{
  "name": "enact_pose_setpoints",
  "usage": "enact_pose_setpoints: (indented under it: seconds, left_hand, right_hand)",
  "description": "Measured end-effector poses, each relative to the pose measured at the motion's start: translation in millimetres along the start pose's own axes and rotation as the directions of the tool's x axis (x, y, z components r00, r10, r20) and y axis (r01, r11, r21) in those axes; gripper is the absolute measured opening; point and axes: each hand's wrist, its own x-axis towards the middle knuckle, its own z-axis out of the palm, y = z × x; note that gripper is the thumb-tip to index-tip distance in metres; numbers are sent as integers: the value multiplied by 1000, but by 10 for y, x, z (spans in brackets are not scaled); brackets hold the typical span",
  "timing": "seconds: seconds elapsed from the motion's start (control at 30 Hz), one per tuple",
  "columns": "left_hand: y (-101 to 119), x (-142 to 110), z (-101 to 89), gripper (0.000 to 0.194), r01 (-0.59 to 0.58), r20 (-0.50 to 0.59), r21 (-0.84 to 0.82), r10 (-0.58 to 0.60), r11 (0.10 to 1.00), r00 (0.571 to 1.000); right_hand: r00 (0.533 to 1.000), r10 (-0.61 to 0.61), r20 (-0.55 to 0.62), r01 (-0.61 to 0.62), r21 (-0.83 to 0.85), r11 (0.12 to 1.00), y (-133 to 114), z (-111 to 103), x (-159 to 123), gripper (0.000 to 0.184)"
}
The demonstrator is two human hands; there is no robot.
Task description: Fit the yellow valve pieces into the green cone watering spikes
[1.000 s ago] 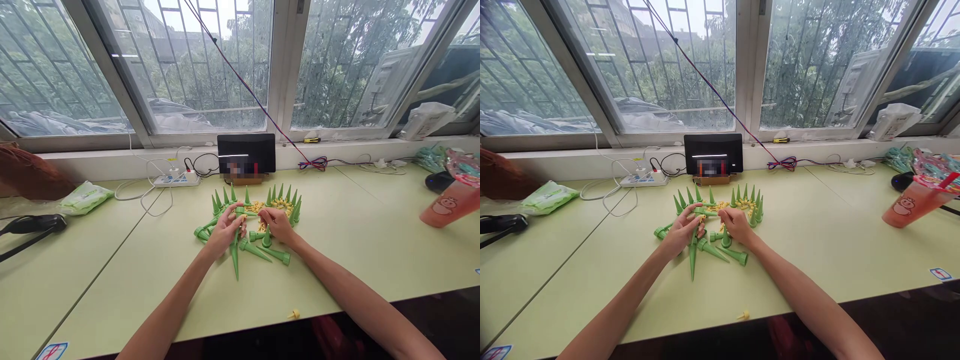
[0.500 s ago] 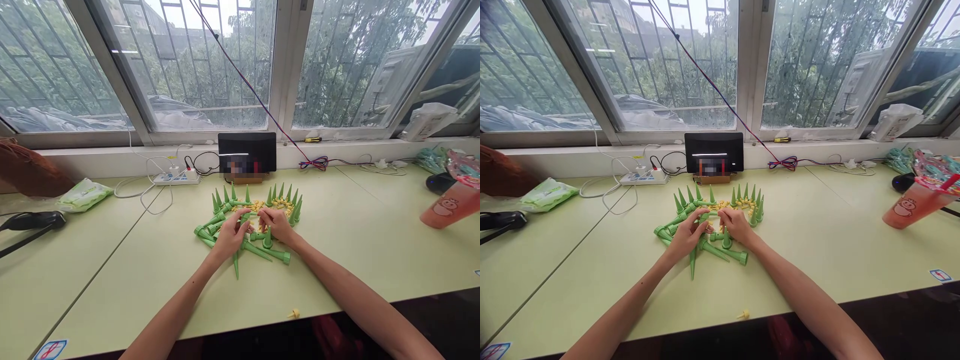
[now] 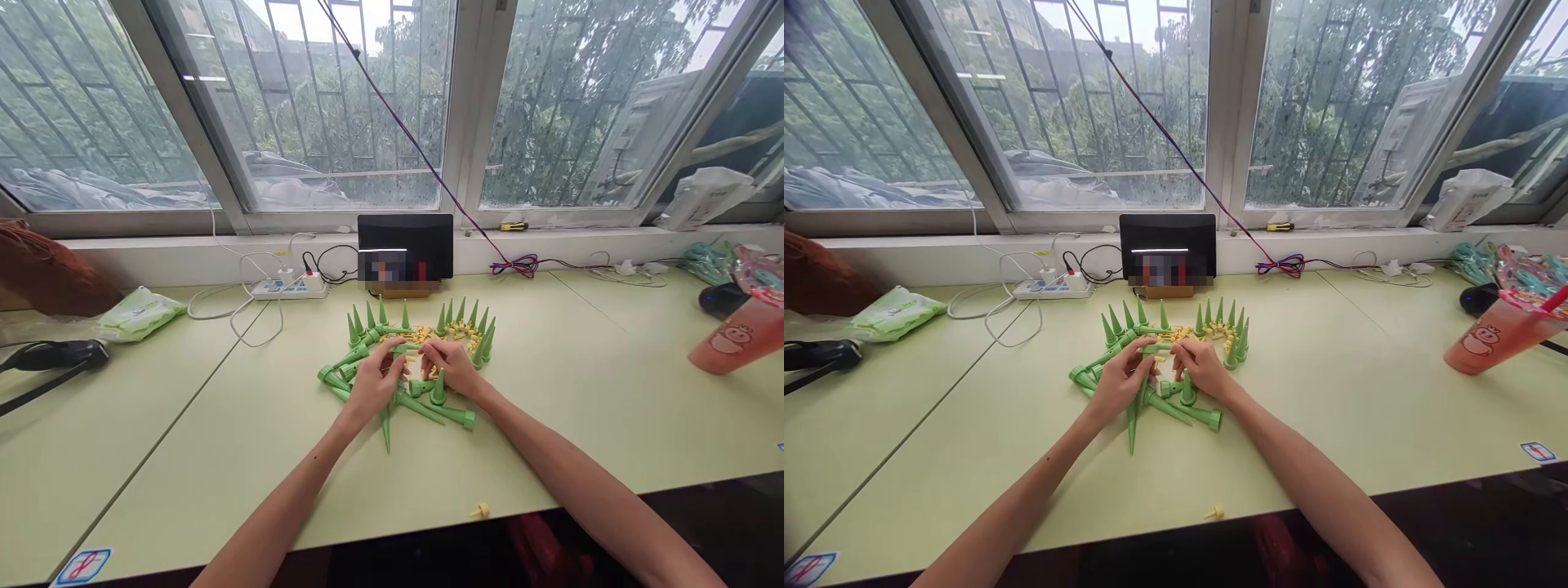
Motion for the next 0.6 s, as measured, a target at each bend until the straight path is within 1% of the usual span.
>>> enact_pose_setpoints:
  seconds: [0.17,0.3,0.37,0.53,0.6]
  left_hand:
    - [-18,4,-13,28,-62,-93,196,81,979,992]
    - [-59,12,-10,27,-83,-104,251,113,964,988]
    - [-70,18,-5,25,-81,-120,231,111,969,987]
    - [-77,26,11,25,-38,-191,39,45,999,981]
    - [-87,25,14,24,-30,-200,12,32,999,979]
  right_hand:
    - [999,26,40,-29,53,998,29,6,-8,38]
    - [996,53,72,-58,69,996,33,7,-13,38]
    - [995,54,82,-60,71,996,24,8,-14,38]
    - [995,55,83,-59,54,997,10,13,-16,39]
    - [995,55,84,-60,56,997,19,14,-17,39]
